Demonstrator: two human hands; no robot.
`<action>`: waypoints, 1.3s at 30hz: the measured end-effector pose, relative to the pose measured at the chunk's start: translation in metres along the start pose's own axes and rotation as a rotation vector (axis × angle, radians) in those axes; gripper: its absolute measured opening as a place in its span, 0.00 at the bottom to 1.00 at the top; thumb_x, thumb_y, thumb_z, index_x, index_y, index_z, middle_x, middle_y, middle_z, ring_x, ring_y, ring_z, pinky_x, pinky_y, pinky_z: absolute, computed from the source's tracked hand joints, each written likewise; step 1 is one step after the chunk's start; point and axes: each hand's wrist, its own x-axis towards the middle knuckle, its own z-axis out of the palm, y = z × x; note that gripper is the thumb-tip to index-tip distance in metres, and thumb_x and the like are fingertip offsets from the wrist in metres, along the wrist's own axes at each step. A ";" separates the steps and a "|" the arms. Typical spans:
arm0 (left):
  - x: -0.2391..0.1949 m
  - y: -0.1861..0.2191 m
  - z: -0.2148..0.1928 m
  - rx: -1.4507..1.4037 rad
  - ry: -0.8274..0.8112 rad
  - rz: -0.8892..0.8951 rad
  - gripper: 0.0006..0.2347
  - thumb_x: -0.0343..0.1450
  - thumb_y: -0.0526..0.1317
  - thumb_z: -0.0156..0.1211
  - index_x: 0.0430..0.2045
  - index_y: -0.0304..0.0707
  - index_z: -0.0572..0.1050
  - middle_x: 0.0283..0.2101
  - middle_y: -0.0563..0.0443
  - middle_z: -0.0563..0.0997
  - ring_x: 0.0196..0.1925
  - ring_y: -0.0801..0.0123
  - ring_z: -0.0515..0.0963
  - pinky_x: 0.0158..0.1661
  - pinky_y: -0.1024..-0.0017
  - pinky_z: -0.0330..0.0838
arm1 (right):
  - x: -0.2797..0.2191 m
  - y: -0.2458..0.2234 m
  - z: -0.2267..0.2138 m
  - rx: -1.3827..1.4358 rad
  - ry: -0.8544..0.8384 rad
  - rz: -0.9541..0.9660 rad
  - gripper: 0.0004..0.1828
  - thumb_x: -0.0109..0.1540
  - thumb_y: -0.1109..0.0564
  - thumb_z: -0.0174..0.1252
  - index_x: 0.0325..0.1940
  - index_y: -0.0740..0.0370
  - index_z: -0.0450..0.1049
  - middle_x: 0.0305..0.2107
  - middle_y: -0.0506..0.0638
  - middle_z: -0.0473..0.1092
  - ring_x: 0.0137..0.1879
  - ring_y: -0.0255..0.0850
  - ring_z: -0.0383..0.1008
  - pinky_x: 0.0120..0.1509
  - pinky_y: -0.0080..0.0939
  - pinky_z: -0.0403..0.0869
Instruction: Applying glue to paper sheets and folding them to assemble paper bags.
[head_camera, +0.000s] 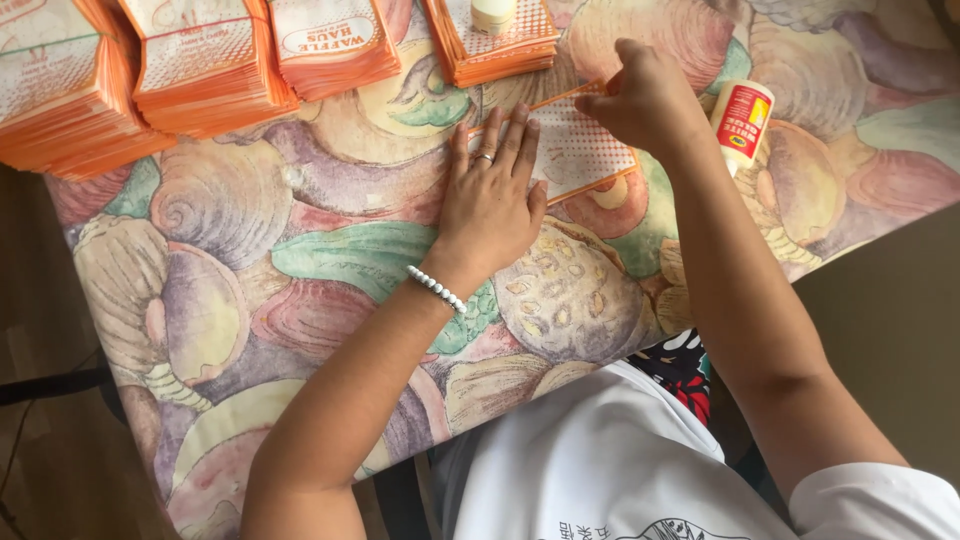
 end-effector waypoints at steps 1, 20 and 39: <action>0.001 0.000 -0.001 0.000 0.002 0.009 0.28 0.77 0.51 0.39 0.72 0.34 0.57 0.77 0.43 0.52 0.79 0.51 0.48 0.73 0.41 0.36 | 0.005 0.003 -0.001 0.001 0.007 0.005 0.20 0.63 0.50 0.67 0.39 0.63 0.63 0.39 0.54 0.74 0.40 0.47 0.73 0.39 0.51 0.69; -0.007 -0.015 -0.036 -0.796 0.780 -0.096 0.41 0.73 0.56 0.63 0.77 0.46 0.45 0.79 0.40 0.54 0.85 0.55 0.54 0.84 0.47 0.51 | -0.036 0.032 0.000 0.983 0.041 -0.616 0.07 0.76 0.63 0.52 0.53 0.56 0.60 0.40 0.47 0.67 0.46 0.34 0.68 0.50 0.31 0.71; 0.018 -0.006 -0.029 -1.314 0.500 -0.445 0.10 0.62 0.33 0.61 0.34 0.45 0.73 0.29 0.58 0.79 0.31 0.74 0.76 0.36 0.74 0.74 | -0.038 0.038 0.032 0.970 0.085 -0.296 0.17 0.64 0.65 0.39 0.52 0.51 0.66 0.46 0.40 0.59 0.46 0.31 0.55 0.52 0.31 0.59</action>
